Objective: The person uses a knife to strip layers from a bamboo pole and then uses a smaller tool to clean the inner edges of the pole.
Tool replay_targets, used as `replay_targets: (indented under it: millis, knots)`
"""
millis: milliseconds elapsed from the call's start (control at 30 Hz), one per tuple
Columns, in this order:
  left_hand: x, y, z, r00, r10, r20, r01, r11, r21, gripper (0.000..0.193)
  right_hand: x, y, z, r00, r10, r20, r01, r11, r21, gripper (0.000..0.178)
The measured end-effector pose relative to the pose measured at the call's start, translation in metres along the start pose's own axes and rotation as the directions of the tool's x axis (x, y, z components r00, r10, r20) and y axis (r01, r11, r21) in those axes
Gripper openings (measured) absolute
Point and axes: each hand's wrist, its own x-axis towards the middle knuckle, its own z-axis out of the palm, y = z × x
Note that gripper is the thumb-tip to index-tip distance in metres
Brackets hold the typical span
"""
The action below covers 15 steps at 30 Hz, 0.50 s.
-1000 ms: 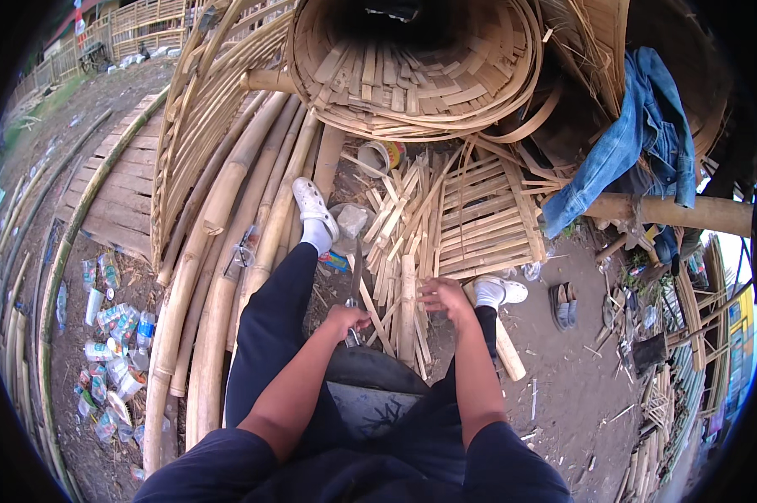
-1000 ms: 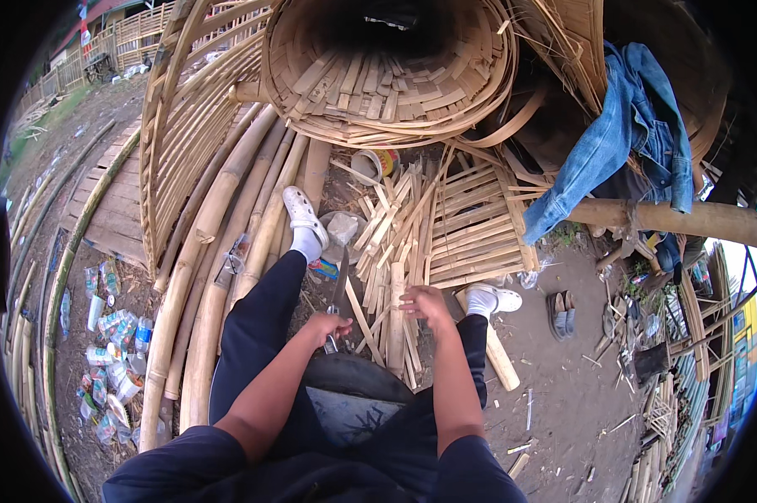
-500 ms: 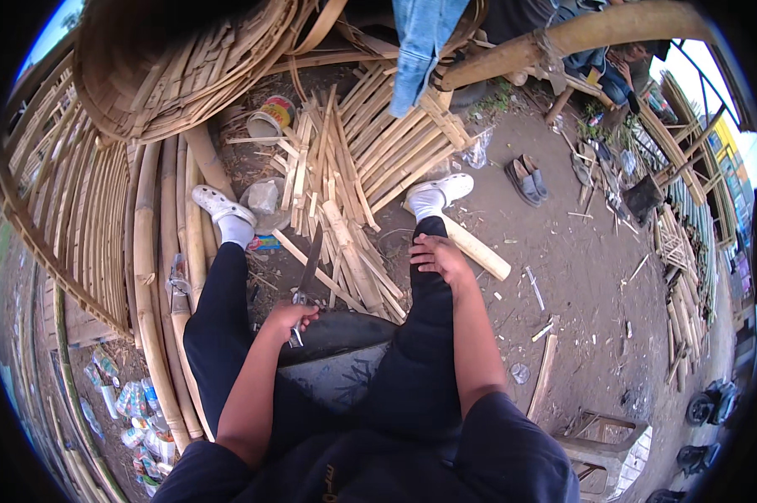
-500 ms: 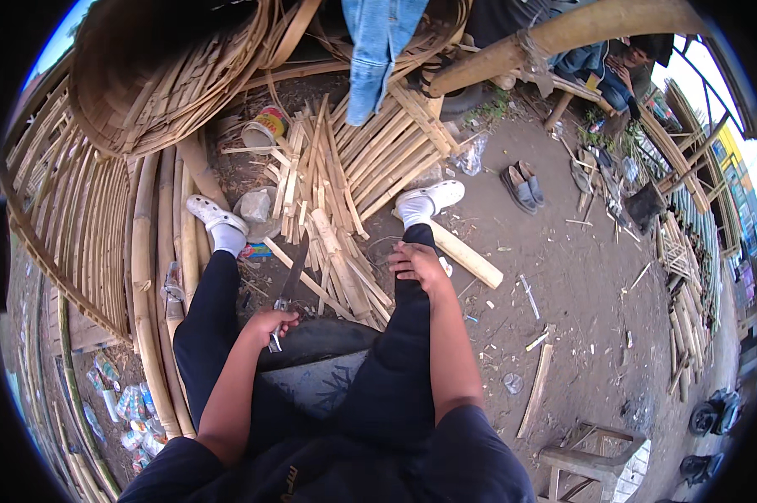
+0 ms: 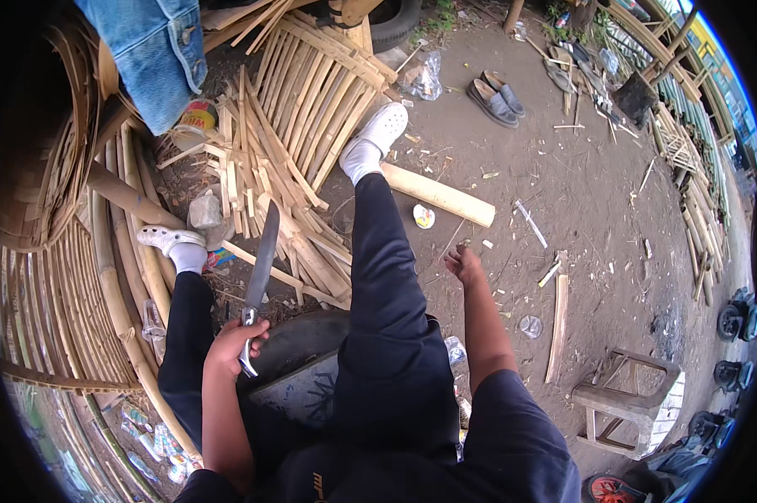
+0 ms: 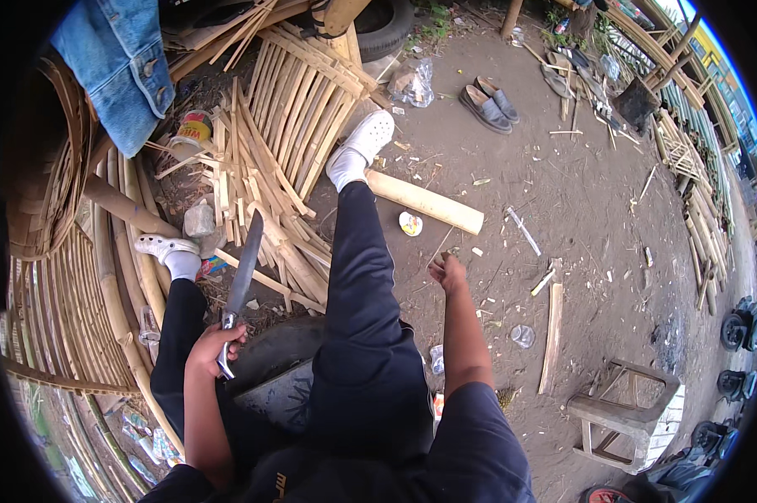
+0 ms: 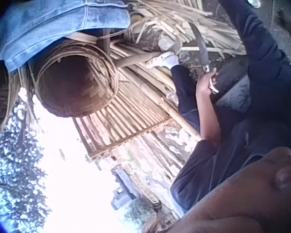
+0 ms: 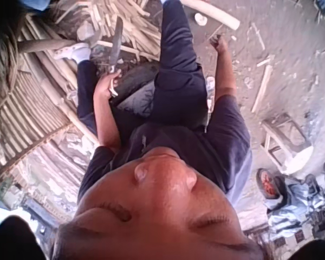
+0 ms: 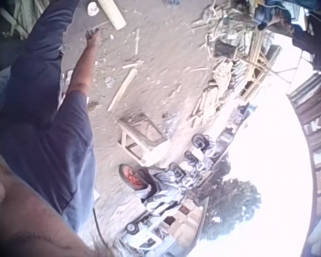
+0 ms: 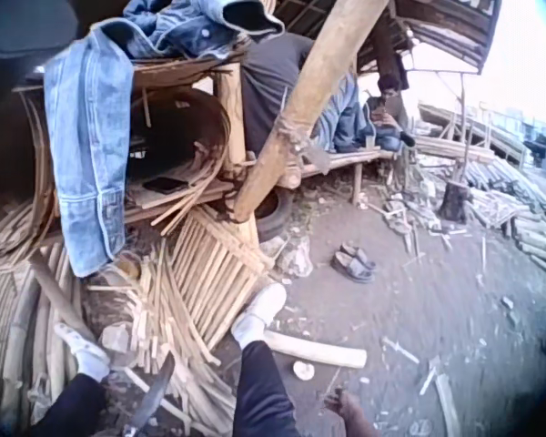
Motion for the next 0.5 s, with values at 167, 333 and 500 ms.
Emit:
replay_targets:
  millis: [167, 333, 500]
  knots:
    - [-0.007, 0.014, 0.011, 0.998, -0.036, -0.056, 0.034, 0.999, -0.027, 0.019, 0.040, -0.038, -0.002, 0.944, -0.251, -0.214, 0.201, 0.952, -0.230, 0.056]
    - [-0.006, 0.024, 0.017, 0.998, -0.062, -0.015, 0.062, 0.998, -0.005, 0.019, 0.080, -0.079, -0.011, 0.882, -0.436, -0.180, 0.339, 0.850, -0.404, 0.058]
    - [0.000, 0.022, 0.021, 0.998, -0.061, 0.011, 0.061, 0.998, 0.020, 0.019, 0.085, -0.073, -0.024, 0.881, -0.408, -0.238, 0.250, 0.831, -0.497, 0.051]
